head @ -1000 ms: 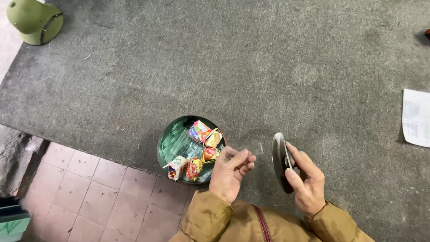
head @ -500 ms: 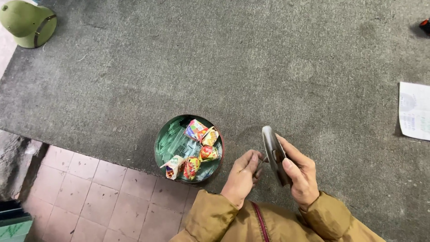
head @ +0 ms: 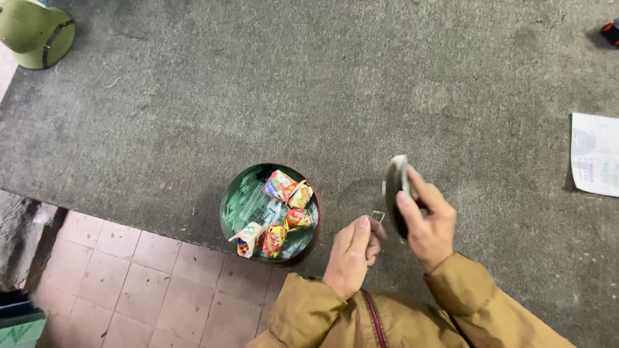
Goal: Manually smoothing the edges of small glass pieces using a handheld sharpening stone.
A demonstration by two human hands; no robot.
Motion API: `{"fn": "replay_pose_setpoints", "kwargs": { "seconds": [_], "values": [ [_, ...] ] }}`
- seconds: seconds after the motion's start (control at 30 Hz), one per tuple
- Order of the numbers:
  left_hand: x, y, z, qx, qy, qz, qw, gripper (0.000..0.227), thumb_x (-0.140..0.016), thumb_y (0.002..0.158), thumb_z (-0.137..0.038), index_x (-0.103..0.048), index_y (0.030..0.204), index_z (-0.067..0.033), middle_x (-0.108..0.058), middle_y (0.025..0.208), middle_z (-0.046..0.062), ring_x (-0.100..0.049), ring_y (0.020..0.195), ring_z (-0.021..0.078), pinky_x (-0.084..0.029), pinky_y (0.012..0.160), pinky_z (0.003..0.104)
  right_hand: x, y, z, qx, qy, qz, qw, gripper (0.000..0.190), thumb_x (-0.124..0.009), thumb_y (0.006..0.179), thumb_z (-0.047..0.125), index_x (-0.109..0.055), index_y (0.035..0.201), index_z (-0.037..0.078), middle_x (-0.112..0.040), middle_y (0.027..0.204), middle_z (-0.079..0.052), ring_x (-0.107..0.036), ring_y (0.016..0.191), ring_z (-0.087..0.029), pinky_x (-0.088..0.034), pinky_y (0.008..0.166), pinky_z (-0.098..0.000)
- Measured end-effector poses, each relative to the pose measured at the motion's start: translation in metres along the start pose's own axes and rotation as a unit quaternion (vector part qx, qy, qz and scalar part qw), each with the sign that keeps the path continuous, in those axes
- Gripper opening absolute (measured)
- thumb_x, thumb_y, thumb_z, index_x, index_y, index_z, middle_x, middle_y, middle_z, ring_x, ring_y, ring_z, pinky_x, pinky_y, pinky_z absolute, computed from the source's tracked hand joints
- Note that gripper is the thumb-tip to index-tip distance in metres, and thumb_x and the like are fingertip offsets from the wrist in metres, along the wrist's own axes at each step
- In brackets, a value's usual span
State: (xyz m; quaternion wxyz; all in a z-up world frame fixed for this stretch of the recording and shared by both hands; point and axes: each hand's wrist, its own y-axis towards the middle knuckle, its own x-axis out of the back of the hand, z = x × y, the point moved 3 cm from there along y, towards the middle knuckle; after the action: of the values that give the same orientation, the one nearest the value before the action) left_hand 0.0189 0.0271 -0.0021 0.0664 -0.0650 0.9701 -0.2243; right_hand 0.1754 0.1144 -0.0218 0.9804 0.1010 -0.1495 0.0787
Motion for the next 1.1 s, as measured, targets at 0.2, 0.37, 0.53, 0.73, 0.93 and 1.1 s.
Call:
{"fn": "replay_pose_setpoints", "kwargs": {
  "seconds": [0.2, 0.37, 0.53, 0.73, 0.93, 1.1],
  "values": [
    [0.007, 0.016, -0.002, 0.012, -0.078, -0.025, 0.997, 0.055, -0.032, 0.120, -0.046, -0.071, 0.119, -0.0073, -0.063, 0.098, 0.004, -0.053, 0.083, 0.0148, -0.038, 0.073, 0.031, -0.002, -0.027, 0.018, 0.062, -0.080, 0.043, 0.994, 0.065, -0.070, 0.100, 0.041, -0.066, 0.159, 0.012, -0.065, 0.103, -0.009, -0.060, 0.092, -0.021, -0.054, 0.084, -0.0383],
    [0.006, 0.036, 0.066, -0.035, 0.211, -0.022, 0.977, 0.048, -0.035, 0.116, -0.038, -0.066, 0.085, -0.0192, -0.071, 0.076, 0.002, -0.065, 0.077, 0.0220, -0.050, 0.079, 0.044, -0.012, 0.005, -0.026, 0.020, -0.100, -0.011, 0.995, 0.051, -0.077, 0.102, 0.023, -0.075, 0.151, 0.013, -0.080, 0.115, -0.010, -0.071, 0.100, -0.020, -0.053, 0.097, -0.0355],
    [0.019, 0.060, 0.082, 0.074, 0.250, -0.015, 0.965, 0.036, -0.046, 0.118, -0.041, -0.051, 0.099, -0.0108, -0.072, 0.100, 0.021, -0.067, 0.102, 0.0480, -0.045, 0.088, 0.054, 0.023, 0.021, -0.029, -0.141, -0.050, -0.041, 0.988, 0.050, -0.069, 0.110, 0.019, -0.070, 0.157, 0.005, -0.074, 0.140, -0.006, -0.059, 0.120, -0.009, -0.044, 0.114, -0.0272],
    [0.016, 0.085, 0.111, 0.057, 0.379, -0.013, 0.924, 0.053, -0.064, 0.105, -0.007, -0.048, 0.156, -0.0080, -0.054, 0.137, 0.026, -0.058, 0.123, 0.0531, -0.048, 0.098, 0.065, 0.028, -0.025, -0.052, -0.252, -0.079, -0.006, 0.965, 0.052, -0.070, 0.106, 0.022, -0.071, 0.155, 0.006, -0.074, 0.145, -0.017, -0.065, 0.135, -0.019, -0.046, 0.119, -0.0331],
    [0.091, 0.053, 0.021, -0.265, 0.303, -0.239, 0.884, 0.034, -0.060, 0.105, -0.023, -0.077, 0.129, -0.0069, -0.082, 0.124, 0.016, -0.079, 0.112, 0.0362, -0.057, 0.106, 0.048, 0.031, -0.049, -0.076, -0.271, -0.074, -0.036, 0.959, 0.050, -0.069, 0.108, 0.024, -0.072, 0.154, 0.007, -0.076, 0.141, -0.013, -0.061, 0.137, -0.013, -0.043, 0.120, -0.0305],
    [0.244, 0.069, 0.072, 0.014, 0.500, -0.327, 0.802, 0.043, -0.072, 0.106, -0.029, -0.068, 0.146, -0.0158, -0.071, 0.139, 0.010, -0.062, 0.131, 0.0349, -0.054, 0.107, 0.055, 0.028, -0.057, -0.096, -0.325, -0.087, -0.025, 0.941, 0.057, -0.077, 0.102, 0.029, -0.074, 0.157, 0.015, -0.071, 0.115, -0.012, -0.060, 0.106, -0.020, -0.048, 0.103, -0.0343]
  ]
}}
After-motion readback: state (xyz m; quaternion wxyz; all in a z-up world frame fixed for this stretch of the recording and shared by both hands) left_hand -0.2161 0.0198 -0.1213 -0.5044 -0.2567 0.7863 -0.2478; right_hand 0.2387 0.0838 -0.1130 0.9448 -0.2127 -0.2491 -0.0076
